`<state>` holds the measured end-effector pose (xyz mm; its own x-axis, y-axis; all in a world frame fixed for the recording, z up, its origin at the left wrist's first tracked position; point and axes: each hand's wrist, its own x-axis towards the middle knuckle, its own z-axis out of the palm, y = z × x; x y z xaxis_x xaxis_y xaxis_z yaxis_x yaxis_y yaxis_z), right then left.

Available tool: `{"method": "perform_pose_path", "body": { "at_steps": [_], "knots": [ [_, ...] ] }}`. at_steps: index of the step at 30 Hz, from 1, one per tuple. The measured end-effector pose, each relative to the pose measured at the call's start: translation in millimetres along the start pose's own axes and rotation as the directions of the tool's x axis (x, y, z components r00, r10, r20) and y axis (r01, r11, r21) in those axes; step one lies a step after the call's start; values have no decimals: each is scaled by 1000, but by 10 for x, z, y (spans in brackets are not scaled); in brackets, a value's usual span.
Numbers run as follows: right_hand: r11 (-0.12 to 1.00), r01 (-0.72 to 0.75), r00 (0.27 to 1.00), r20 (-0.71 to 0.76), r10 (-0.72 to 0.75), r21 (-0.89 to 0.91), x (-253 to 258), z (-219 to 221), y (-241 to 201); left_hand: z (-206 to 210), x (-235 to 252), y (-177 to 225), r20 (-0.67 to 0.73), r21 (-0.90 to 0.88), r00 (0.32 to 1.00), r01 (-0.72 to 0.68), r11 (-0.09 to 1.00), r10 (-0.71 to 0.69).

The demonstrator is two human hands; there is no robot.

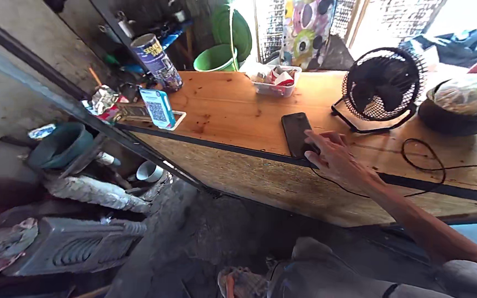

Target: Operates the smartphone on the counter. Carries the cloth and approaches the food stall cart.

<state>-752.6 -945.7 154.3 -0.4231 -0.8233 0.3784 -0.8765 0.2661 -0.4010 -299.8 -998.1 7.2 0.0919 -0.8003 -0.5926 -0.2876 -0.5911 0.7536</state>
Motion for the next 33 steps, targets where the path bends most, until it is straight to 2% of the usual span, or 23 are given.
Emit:
{"method": "perform_pose_path", "body": {
  "at_steps": [4, 7, 10, 15, 18, 21, 27, 33],
  "knots": [
    [981, -139, 989, -24, 143, 138, 155, -106, 34, 16, 559, 484, 22, 74, 999, -33, 997, 31],
    [942, -272, 960, -10, 280, 197, 355, -125, 216, 214, 914, 577, 24, 175, 1000, 8, 985, -12],
    [927, -326, 945, 64, 320, 184, 545, -82, 411, 548, 1108, 423, 43, 253, 998, 42, 967, -55],
    [905, -358, 932, 150, 331, 230, 693, -59, 559, 1058, 1027, 121, 96, 332, 988, 83, 940, -121],
    [889, -384, 921, 165, 352, 248, 698, -84, 552, 1268, 1051, -117, 78, 397, 981, 131, 908, -175],
    [868, -411, 911, 139, 387, 279, 649, -58, 495, 1410, 1037, -289, 58, 385, 967, 208, 899, -249],
    [832, -434, 901, 158, 404, 346, 635, -33, 509, 1575, 1143, -312, 47, 372, 946, 282, 885, -321],
    [825, -439, 898, 163, 408, 357, 644, -49, 533, 1727, 1234, -356, 103, 461, 948, 223, 859, -302]
  ]
}}
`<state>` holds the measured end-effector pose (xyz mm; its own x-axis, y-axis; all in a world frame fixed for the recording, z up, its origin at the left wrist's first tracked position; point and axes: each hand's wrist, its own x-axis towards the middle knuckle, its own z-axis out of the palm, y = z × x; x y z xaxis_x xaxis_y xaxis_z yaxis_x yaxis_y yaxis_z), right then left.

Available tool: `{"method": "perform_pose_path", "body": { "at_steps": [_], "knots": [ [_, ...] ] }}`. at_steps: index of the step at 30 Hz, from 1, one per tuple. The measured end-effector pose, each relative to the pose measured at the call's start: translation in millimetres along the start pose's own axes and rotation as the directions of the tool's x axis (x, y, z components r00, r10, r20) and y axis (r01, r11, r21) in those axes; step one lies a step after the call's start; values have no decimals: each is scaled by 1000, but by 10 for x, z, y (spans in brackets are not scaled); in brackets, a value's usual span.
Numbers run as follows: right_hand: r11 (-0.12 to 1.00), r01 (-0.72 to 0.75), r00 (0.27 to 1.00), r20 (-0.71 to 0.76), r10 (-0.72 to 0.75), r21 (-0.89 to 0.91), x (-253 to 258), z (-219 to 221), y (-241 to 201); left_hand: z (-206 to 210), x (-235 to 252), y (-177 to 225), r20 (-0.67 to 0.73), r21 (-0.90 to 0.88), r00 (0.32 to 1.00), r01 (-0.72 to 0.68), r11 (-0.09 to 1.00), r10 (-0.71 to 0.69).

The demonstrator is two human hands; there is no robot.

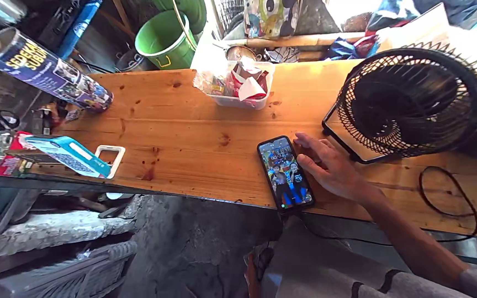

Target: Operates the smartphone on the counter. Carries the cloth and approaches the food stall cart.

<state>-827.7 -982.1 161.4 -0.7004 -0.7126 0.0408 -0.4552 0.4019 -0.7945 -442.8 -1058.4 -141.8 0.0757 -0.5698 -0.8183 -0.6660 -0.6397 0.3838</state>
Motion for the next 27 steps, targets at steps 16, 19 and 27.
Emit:
{"method": "perform_pose_path", "body": {
  "at_steps": [16, 19, 27],
  "knots": [
    [997, 24, 1000, -6, -24, -72, 90, -16, 52, 63, -6, -41, 17, 100, 1000, -2, 995, 0],
    [998, 31, 999, -9, -31, -61, 90, -12, 55, 67, -38, -13, 23, 79, 1000, 7, 997, -8],
    [993, 48, 998, -28, -52, -109, 104, 6, 45, 97, -22, -15, 21, 87, 1000, 6, 996, -8]
  ]
}}
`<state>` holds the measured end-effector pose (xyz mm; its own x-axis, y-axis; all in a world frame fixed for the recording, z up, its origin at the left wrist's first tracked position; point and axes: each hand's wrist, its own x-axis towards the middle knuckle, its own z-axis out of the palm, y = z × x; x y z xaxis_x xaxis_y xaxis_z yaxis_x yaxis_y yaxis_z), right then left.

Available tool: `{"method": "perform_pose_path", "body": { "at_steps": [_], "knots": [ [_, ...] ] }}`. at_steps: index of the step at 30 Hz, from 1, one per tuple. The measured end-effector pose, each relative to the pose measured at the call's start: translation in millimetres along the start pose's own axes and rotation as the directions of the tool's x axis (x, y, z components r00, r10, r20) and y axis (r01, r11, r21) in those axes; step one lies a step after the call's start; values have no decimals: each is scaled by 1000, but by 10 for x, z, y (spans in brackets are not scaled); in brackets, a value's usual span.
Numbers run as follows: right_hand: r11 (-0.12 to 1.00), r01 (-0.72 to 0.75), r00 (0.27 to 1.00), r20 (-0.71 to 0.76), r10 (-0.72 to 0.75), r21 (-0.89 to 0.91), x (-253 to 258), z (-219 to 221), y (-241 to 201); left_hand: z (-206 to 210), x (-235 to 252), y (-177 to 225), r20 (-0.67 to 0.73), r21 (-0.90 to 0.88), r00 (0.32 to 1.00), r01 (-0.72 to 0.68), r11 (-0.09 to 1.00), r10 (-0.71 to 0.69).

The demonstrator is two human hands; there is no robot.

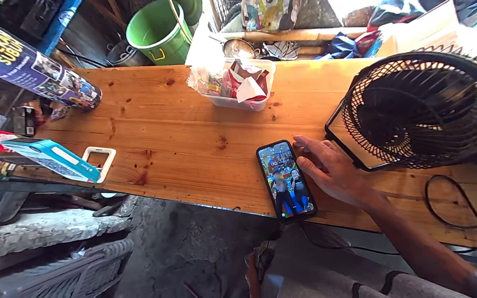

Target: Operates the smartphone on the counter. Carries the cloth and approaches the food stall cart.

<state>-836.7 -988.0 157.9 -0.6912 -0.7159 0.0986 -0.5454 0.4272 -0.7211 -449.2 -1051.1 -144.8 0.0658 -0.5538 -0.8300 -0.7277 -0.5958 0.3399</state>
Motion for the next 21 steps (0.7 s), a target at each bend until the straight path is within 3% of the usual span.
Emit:
{"method": "perform_pose_path", "body": {
  "at_steps": [11, 21],
  "knots": [
    [993, 56, 998, -7, -57, -108, 86, 27, -68, 14, -33, 33, -8, -34, 999, 42, 999, -43],
    [988, 27, 998, 55, -18, -153, 170, -1, -132, 34, 35, -89, -19, -20, 1000, 5, 1000, -6]
  ]
}}
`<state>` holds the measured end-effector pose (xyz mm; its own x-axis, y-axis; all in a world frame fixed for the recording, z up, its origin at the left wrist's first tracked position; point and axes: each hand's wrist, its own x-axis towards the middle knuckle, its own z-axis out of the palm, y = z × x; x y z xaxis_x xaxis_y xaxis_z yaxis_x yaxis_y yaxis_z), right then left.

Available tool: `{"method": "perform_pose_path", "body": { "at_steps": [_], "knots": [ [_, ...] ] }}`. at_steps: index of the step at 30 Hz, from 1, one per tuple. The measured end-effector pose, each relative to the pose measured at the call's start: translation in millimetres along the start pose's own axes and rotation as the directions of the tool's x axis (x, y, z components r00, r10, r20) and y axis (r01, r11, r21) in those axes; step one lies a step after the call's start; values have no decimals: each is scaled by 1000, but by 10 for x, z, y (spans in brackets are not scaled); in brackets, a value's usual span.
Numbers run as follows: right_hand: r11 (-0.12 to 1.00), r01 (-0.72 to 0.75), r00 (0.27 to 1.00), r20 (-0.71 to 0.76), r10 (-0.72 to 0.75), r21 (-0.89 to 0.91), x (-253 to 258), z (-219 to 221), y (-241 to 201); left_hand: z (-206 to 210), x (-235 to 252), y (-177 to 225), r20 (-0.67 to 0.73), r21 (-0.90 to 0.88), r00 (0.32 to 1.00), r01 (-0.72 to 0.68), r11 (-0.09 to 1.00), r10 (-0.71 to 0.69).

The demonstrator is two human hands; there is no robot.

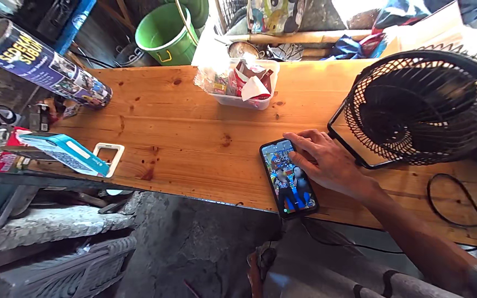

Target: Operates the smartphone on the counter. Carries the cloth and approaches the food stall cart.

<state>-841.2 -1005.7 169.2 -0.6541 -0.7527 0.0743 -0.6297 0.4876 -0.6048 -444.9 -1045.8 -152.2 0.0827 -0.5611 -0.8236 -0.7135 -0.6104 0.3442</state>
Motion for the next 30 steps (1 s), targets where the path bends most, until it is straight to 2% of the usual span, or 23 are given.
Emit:
{"method": "perform_pose_path", "body": {
  "at_steps": [8, 11, 15, 18, 23, 30],
  "knots": [
    [996, 62, 998, -21, -64, -63, -17, 23, 44, -13, -83, 14, 2, 13, 999, -43, 999, 43],
    [996, 76, 996, -38, -74, 40, -65, 9, 84, -24, -102, 39, -3, 17, 1000, -20, 1000, 20],
    [958, 15, 1000, -8, -13, 287, -130, -47, 100, -37, -171, 114, -3, 22, 1000, 3, 1000, -3],
    [921, -27, 1000, 14, 24, 389, -158, -91, 110, -34, -120, 67, 11, 38, 1000, -5, 999, 5],
    [916, -48, 999, 17, 45, 399, -178, -106, 115, -29, -72, 28, -3, 75, 1000, -8, 997, 8],
    [934, -1, 1000, -22, 10, 357, -186, -54, 126, -40, -56, 0, -6, 81, 1000, -21, 996, 22]
  ]
}}
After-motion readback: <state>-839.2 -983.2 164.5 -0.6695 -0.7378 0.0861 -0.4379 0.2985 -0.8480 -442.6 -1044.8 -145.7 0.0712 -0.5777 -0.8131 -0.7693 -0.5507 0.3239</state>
